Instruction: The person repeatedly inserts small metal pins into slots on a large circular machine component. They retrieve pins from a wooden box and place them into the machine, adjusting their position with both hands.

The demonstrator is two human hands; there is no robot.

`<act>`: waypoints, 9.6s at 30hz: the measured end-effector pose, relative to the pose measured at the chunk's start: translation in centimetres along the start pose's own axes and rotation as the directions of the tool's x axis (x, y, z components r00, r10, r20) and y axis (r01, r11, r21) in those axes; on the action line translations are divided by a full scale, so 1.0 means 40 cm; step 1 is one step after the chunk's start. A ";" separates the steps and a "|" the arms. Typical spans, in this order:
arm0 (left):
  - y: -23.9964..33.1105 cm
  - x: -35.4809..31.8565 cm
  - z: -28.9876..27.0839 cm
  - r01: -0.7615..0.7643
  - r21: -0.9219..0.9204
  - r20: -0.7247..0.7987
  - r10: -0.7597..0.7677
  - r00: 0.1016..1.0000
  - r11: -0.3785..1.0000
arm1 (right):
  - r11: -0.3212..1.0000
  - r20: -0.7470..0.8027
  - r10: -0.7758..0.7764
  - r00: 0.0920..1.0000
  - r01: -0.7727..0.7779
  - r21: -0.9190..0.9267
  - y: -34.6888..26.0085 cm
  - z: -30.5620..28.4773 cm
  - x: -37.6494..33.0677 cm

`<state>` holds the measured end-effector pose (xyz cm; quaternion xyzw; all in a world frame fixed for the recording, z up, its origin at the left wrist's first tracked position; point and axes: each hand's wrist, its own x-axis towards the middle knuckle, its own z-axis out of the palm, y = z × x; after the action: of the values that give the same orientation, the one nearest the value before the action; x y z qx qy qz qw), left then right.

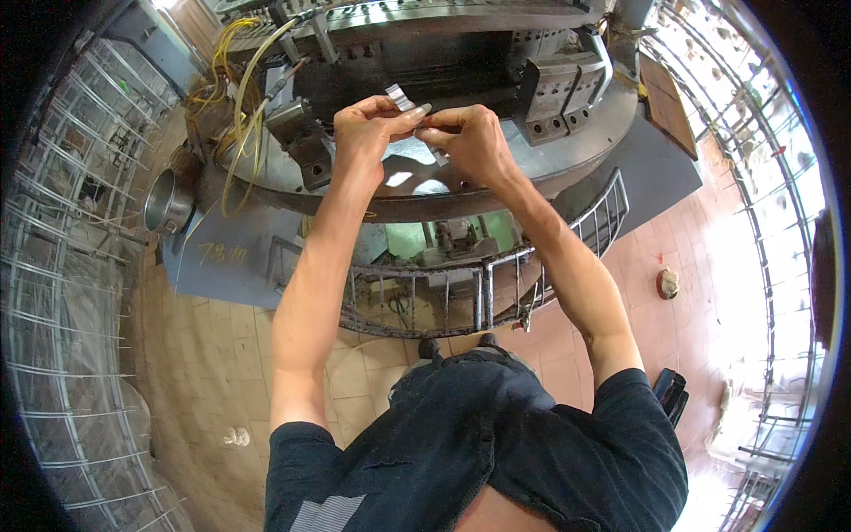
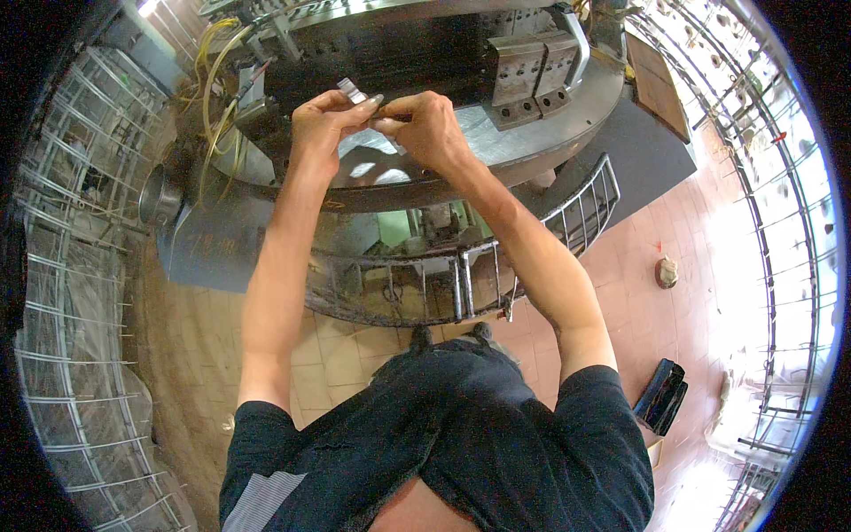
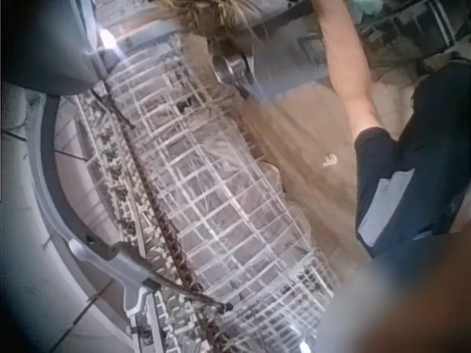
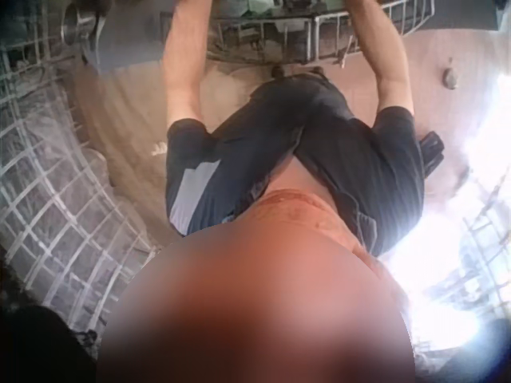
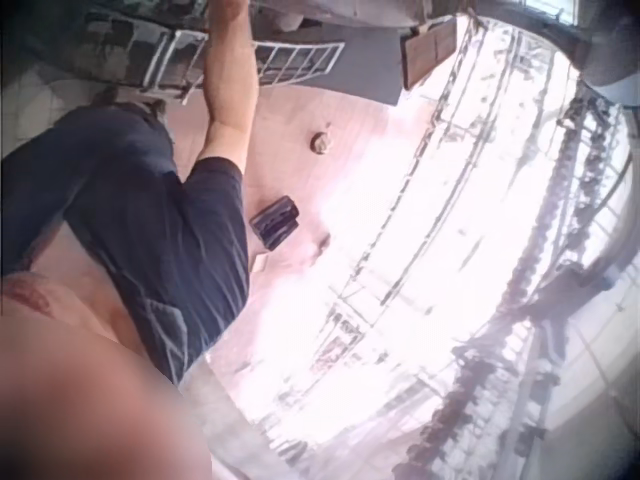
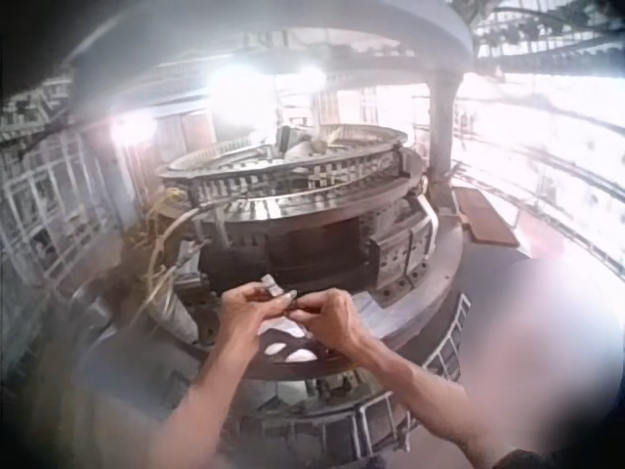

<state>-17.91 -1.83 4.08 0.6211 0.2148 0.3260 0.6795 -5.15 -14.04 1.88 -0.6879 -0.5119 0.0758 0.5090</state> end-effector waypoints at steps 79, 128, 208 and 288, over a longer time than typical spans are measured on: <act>-0.176 0.247 0.029 -0.382 0.888 0.456 0.592 0.665 -0.256 | 0.996 -0.298 -0.083 0.951 0.084 -0.010 0.269 0.067 0.299; -0.181 0.252 0.028 -0.400 0.889 0.451 0.582 0.677 -0.223 | 0.995 -0.326 -0.097 0.940 0.083 -0.055 0.265 0.068 0.294; -0.008 0.289 -0.039 -0.437 0.862 0.438 -0.057 0.897 -0.256 | 0.989 -0.358 -0.019 0.933 -0.034 -0.141 0.212 0.107 0.296; -0.067 0.327 0.041 -0.438 0.876 0.483 0.355 0.800 -0.204 | 0.945 -0.706 -0.161 0.690 -0.097 -0.311 0.277 0.165 0.389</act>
<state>-7.19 6.26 3.13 0.9505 0.1514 0.2489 -0.1084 4.91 2.68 -3.37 -0.7264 -0.2873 -0.2952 0.5501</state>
